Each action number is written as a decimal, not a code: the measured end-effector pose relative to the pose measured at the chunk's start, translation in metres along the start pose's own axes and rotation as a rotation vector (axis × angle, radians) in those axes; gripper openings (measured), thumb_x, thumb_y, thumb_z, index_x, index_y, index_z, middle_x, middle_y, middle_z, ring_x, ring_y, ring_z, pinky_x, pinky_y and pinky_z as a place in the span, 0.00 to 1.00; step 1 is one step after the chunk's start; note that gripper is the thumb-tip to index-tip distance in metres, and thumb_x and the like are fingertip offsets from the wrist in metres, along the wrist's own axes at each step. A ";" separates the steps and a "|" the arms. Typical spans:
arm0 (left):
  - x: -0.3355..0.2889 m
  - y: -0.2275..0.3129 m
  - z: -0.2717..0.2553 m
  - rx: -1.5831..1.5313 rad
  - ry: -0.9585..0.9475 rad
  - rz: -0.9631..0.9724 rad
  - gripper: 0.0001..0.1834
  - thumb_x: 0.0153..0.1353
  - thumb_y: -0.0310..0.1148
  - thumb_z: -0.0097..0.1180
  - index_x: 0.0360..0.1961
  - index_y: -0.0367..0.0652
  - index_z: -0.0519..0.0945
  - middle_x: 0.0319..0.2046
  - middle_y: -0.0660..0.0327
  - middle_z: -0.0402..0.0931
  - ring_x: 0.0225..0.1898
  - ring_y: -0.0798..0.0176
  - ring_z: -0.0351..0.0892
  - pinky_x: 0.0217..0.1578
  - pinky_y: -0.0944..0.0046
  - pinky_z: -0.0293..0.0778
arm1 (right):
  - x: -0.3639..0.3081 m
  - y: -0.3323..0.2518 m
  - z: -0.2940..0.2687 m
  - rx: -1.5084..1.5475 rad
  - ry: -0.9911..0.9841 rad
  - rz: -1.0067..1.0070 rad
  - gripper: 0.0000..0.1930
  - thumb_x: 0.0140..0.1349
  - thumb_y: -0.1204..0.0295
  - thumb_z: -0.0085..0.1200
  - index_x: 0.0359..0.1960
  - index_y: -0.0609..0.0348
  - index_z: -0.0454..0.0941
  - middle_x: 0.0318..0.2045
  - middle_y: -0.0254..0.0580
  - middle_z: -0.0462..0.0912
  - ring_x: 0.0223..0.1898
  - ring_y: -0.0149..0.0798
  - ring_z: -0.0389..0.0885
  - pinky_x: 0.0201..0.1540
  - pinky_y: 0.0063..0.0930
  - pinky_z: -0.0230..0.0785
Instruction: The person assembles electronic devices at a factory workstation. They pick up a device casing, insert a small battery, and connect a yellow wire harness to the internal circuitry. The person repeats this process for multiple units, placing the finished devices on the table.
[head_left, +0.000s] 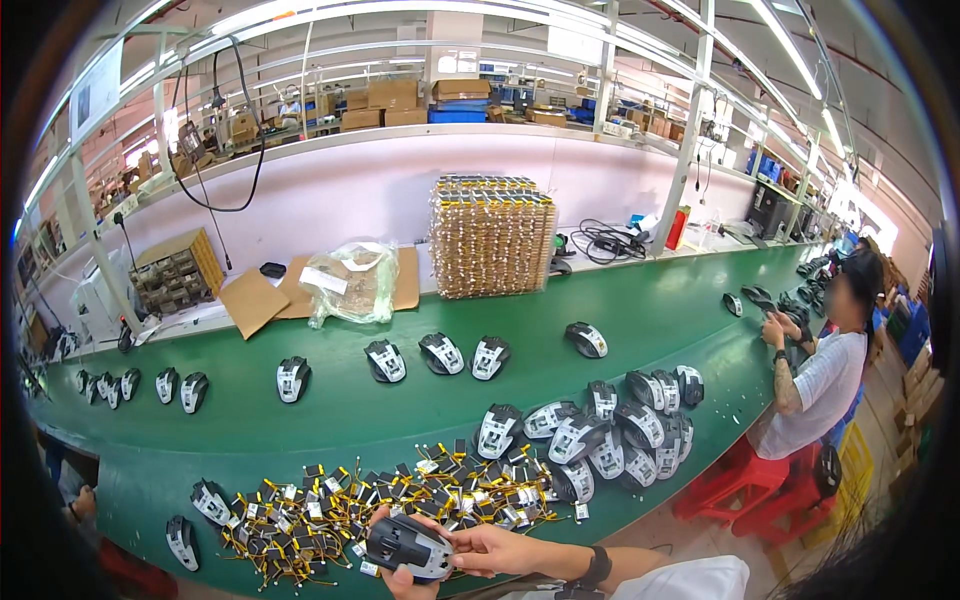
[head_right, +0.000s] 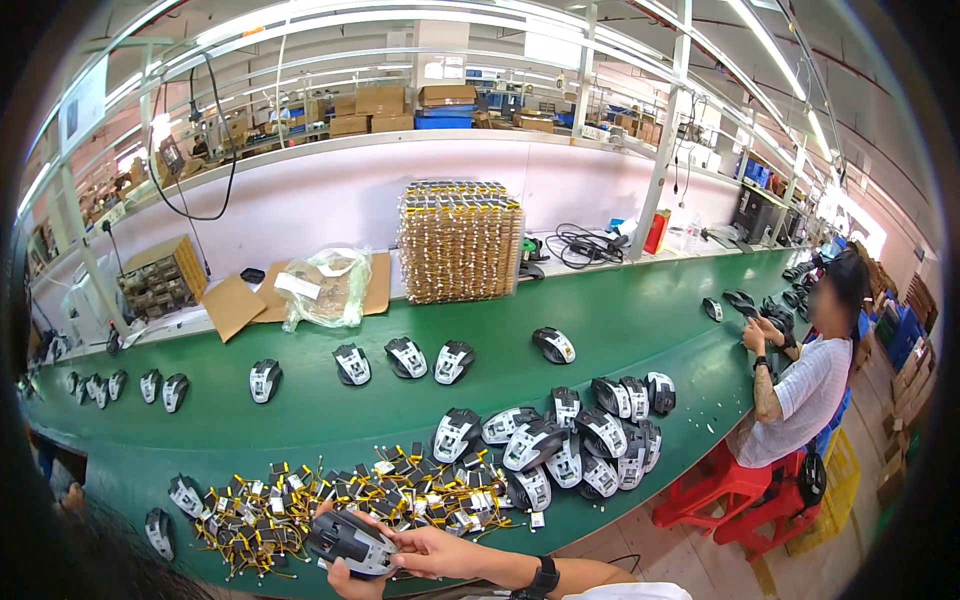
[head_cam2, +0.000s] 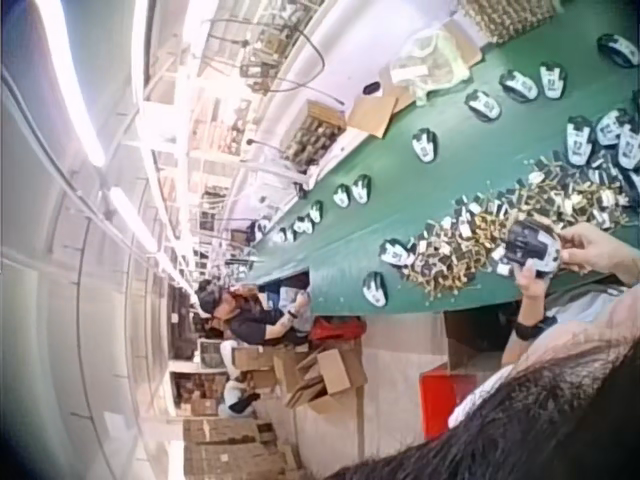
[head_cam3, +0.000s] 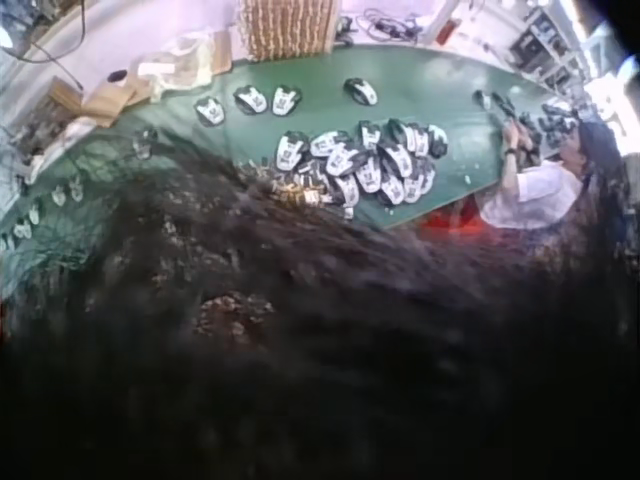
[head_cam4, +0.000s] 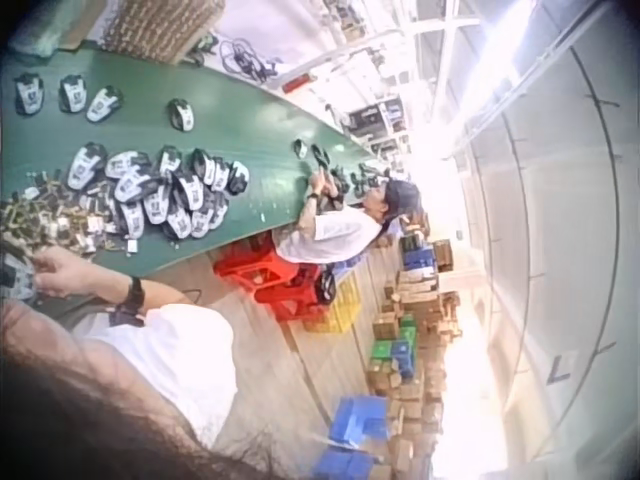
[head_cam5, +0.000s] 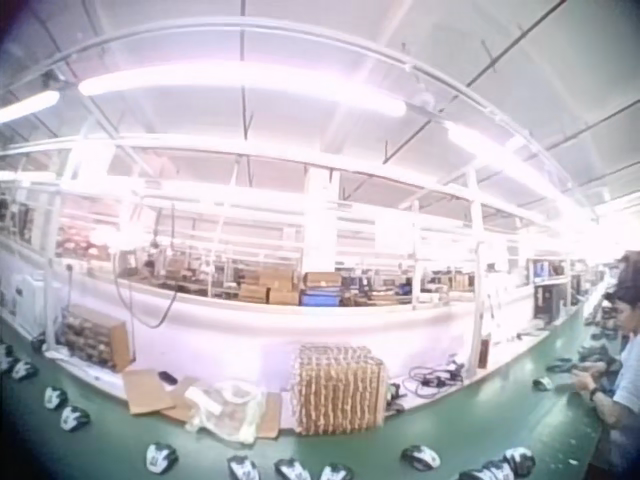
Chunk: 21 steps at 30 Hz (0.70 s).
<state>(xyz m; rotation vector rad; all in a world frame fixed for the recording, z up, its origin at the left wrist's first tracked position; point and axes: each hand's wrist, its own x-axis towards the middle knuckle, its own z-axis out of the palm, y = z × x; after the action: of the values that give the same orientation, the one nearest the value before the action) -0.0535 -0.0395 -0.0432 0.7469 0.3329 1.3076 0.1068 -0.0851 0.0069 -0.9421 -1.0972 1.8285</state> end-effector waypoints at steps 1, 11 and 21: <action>-0.012 -0.020 -0.031 -0.029 -0.015 -0.047 0.43 0.56 0.35 0.54 0.71 0.40 0.50 0.55 0.48 0.68 0.52 0.48 0.75 0.48 0.51 0.77 | -0.004 -0.004 0.001 -0.002 0.014 -0.022 0.23 0.71 0.61 0.51 0.61 0.61 0.70 0.24 0.25 0.71 0.20 0.18 0.64 0.21 0.15 0.58; 0.038 0.027 0.041 -0.163 -0.094 -0.029 0.49 0.51 0.48 0.65 0.68 0.41 0.52 0.44 0.46 0.75 0.42 0.49 0.80 0.42 0.50 0.81 | 0.008 -0.009 -0.007 0.016 0.017 0.005 0.14 0.71 0.60 0.51 0.45 0.59 0.75 0.23 0.26 0.73 0.22 0.20 0.69 0.25 0.16 0.63; 0.024 0.033 0.036 0.216 -0.095 -0.067 0.44 0.56 0.45 0.58 0.70 0.39 0.55 0.51 0.56 0.72 0.48 0.65 0.73 0.52 0.67 0.69 | -0.004 0.018 -0.011 0.074 0.220 0.081 0.09 0.69 0.69 0.53 0.46 0.61 0.75 0.25 0.30 0.78 0.21 0.21 0.68 0.22 0.14 0.55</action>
<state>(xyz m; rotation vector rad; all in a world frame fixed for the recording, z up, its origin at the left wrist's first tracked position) -0.0494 -0.0255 0.0092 0.9684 0.4240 1.1801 0.1138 -0.0909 -0.0131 -1.1278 -0.8621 1.7689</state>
